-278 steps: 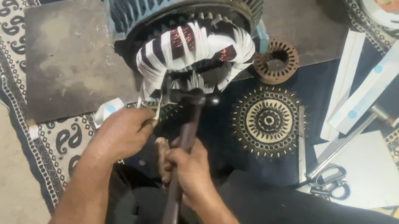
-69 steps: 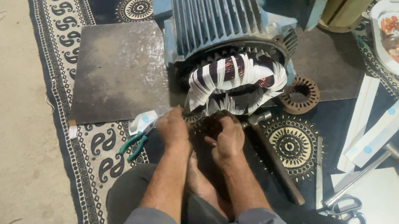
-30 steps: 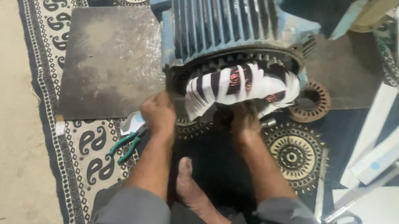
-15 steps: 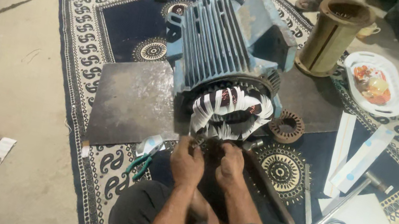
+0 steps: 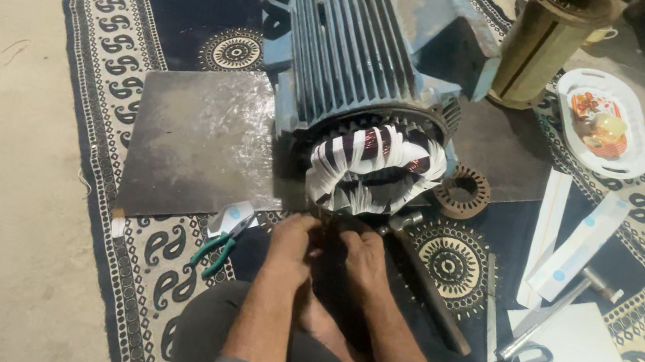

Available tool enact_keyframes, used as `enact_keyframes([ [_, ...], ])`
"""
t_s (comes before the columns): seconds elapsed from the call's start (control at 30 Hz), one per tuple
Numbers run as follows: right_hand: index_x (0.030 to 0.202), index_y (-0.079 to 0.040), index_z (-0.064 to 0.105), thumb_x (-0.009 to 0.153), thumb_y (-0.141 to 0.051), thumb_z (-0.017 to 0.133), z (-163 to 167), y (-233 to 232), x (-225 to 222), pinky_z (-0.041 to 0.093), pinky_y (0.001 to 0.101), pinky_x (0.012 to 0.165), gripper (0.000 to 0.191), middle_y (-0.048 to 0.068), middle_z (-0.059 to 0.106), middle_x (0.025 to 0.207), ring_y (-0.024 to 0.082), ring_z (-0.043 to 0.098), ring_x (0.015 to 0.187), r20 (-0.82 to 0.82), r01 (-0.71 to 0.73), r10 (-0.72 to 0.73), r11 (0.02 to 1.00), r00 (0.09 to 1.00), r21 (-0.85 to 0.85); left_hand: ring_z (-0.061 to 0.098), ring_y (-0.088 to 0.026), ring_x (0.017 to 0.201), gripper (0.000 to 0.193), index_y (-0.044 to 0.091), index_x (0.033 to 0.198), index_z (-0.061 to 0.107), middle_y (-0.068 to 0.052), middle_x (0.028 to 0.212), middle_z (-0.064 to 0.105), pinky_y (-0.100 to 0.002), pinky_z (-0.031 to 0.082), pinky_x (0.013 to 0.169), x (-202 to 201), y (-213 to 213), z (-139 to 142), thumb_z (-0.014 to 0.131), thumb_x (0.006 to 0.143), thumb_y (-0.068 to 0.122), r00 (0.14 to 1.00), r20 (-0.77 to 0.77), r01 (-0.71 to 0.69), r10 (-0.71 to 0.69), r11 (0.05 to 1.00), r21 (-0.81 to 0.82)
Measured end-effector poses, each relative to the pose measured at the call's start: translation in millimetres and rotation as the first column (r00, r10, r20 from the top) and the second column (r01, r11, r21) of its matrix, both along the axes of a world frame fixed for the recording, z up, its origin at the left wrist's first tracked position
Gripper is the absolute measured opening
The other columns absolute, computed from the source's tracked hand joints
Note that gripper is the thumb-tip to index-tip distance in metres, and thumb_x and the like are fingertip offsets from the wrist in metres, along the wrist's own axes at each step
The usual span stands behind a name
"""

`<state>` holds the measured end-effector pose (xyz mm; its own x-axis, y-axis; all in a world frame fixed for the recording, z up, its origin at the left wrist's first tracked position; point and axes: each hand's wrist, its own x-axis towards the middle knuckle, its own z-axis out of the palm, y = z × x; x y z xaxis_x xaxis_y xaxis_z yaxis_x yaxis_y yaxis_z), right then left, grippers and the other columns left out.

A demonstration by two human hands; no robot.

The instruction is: The person sits on the floor working on an electric motor stator, inserting white insulation strips into the slots between the copper windings by hand and using a hammer and mallet to tap and seat the wedges. They work around the stator, adjusting the strips and pressing them into place one slot at a time.

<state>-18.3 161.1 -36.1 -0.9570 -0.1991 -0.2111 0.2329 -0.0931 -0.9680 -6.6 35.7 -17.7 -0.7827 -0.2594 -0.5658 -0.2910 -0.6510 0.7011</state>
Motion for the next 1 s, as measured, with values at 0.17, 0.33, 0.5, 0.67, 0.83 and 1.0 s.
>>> enact_keyframes([
  [0.17, 0.092, 0.006, 0.074, 0.092, -0.016, 0.057, -8.9, 2.2, -11.6, 0.048, 0.0272, 0.067, 0.027, 0.005, 0.071, 0.08, 0.012, 0.061, 0.072, -0.151, -0.062, 0.064, 0.998, 0.986, 0.019, 0.068, -0.02, 0.079, 0.026, -0.002, 0.098, 0.078, -0.012, 0.089, 0.076, -0.034, 0.053, 0.074, -4.3, -4.6, -17.7, 0.061, 0.08, 0.006, 0.974, -0.155, 0.103, -0.167, 0.929, -0.356],
  [0.33, 0.087, 0.008, 0.073, 0.096, -0.018, 0.057, -21.6, 1.4, -13.9, 0.043, 0.0292, 0.058, 0.032, 0.004, 0.066, 0.073, 0.013, 0.056, 0.064, -0.163, -0.122, 0.133, 0.99, 0.978, 0.075, 0.069, -0.03, 0.089, 0.033, 0.001, 0.107, 0.074, -0.014, 0.096, 0.074, -0.04, 0.054, 0.081, -0.3, -4.0, -27.0, 0.058, 0.078, 0.004, 0.96, -0.151, 0.05, -0.237, 0.673, -0.738],
  [0.5, 0.091, 0.004, 0.074, 0.096, -0.022, 0.062, -16.9, -16.9, -21.4, 0.047, 0.0262, 0.063, 0.029, 0.001, 0.07, 0.078, 0.008, 0.058, 0.071, -0.113, -0.168, 0.175, 0.983, 0.978, 0.07, 0.065, -0.042, 0.095, 0.028, 0.004, 0.103, 0.075, -0.023, 0.096, 0.067, -0.046, 0.053, 0.086, 3.5, -0.8, -27.1, 0.065, 0.076, 0.006, 0.99, -0.05, -0.007, -0.134, 0.301, -0.954],
  [0.67, 0.094, 0.007, 0.074, 0.103, -0.025, 0.064, -7.9, -18.9, -27.0, 0.046, 0.0299, 0.064, 0.035, 0.007, 0.067, 0.081, 0.013, 0.056, 0.073, -0.099, -0.284, 0.318, 0.923, 0.943, 0.261, 0.066, -0.043, 0.094, 0.018, 0.004, 0.094, 0.077, -0.023, 0.092, 0.069, -0.048, 0.052, 0.085, 0.9, -3.1, -26.3, 0.065, 0.082, 0.01, 0.98, -0.15, -0.096, -0.128, 0.354, -0.93],
  [0.83, 0.109, 0.001, 0.073, 0.087, -0.01, 0.065, -13.5, -9.8, -10.9, 0.054, 0.0265, 0.079, 0.026, 0.007, 0.076, 0.099, 0.012, 0.067, 0.088, -0.168, -0.084, 0.101, 0.991, 0.981, 0.105, 0.07, -0.042, 0.094, 0.026, 0.0, 0.097, 0.075, -0.026, 0.094, 0.072, -0.047, 0.054, 0.081, -1.5, -6.0, -27.6, 0.066, 0.088, 0.023, 0.99, -0.045, 0.038, -0.131, 0.569, -0.821],
  [1.0, 0.11, 0.003, 0.075, 0.086, -0.007, 0.065, -26.4, -9.0, -13.1, 0.054, 0.0284, 0.077, 0.028, 0.01, 0.077, 0.097, 0.014, 0.067, 0.086, -0.225, 0.059, -0.007, 0.973, 0.974, 0.225, 0.073, -0.04, 0.096, 0.029, -0.001, 0.099, 0.075, -0.026, 0.096, 0.074, -0.046, 0.054, 0.084, -4.1, -7.6, -25.2, 0.062, 0.087, 0.021, 0.99, 0.033, 0.114, -0.135, 0.653, -0.749],
])
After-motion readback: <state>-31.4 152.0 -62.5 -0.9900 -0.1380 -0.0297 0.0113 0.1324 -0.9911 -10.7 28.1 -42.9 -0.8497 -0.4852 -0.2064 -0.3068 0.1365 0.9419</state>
